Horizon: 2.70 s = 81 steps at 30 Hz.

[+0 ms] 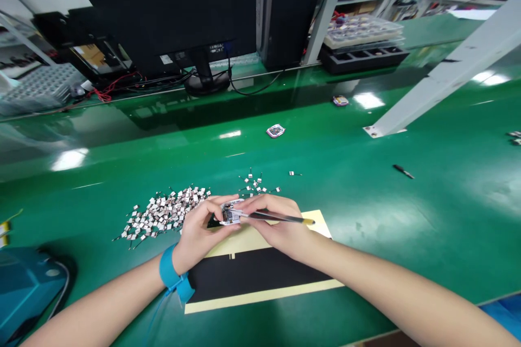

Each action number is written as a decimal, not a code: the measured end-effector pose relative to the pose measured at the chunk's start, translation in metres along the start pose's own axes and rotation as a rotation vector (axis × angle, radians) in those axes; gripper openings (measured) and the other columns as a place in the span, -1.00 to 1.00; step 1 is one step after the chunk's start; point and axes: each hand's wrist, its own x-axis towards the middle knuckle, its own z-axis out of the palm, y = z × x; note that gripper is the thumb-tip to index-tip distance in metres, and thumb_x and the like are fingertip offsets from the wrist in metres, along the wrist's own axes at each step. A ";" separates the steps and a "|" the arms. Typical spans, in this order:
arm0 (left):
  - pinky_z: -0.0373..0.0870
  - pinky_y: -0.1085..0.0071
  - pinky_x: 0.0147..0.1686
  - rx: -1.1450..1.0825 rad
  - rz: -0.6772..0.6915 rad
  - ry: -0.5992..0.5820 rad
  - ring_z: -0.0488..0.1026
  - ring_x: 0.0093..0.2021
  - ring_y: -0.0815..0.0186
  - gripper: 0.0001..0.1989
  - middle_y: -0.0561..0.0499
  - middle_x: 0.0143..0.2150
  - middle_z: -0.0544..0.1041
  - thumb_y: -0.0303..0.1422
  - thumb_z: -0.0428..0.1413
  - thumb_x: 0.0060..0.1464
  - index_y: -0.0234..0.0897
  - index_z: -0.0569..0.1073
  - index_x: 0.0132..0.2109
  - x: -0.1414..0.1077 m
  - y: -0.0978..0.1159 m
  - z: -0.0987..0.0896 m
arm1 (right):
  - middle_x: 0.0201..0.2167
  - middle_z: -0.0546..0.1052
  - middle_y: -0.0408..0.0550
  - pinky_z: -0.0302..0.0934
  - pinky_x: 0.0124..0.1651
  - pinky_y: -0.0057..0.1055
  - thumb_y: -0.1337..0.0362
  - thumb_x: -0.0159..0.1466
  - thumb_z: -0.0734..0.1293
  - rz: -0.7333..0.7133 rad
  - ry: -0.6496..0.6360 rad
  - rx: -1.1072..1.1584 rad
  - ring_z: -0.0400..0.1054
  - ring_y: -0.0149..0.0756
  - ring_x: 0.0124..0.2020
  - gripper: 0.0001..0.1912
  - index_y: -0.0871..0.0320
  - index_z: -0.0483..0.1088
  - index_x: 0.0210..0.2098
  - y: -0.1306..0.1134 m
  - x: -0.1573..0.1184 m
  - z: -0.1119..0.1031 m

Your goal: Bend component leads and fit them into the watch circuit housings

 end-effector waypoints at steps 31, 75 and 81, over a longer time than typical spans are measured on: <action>0.36 0.33 -0.14 0.009 0.015 -0.001 0.42 -0.09 0.27 -0.74 -0.13 -0.12 0.48 -0.43 0.20 -0.11 -0.26 0.20 -0.44 0.001 0.000 0.001 | -0.36 0.53 -0.02 0.37 -0.19 -0.44 0.50 0.07 0.35 -0.039 -0.075 -0.012 0.43 -0.33 -0.27 -0.84 0.17 0.36 -0.38 -0.001 0.002 -0.006; 0.36 0.32 -0.22 0.137 0.209 -0.002 0.46 -0.19 0.24 -0.87 -0.16 -0.18 0.52 -0.42 0.23 -0.16 -0.32 0.41 -0.45 0.005 -0.003 -0.001 | -0.36 0.51 -0.12 0.35 -0.22 -0.51 0.38 0.06 0.37 0.387 -0.030 0.308 0.42 -0.39 -0.28 -0.89 0.13 0.37 -0.39 -0.003 0.004 -0.007; 0.39 0.31 -0.23 0.093 0.171 0.030 0.48 -0.20 0.23 -0.83 -0.17 -0.21 0.53 -0.40 0.25 -0.19 -0.32 0.40 -0.43 0.005 -0.003 -0.001 | -0.35 0.52 -0.15 0.36 -0.20 -0.53 0.45 0.03 0.38 0.442 -0.015 0.475 0.43 -0.40 -0.26 -0.85 0.12 0.37 -0.42 -0.002 0.005 -0.009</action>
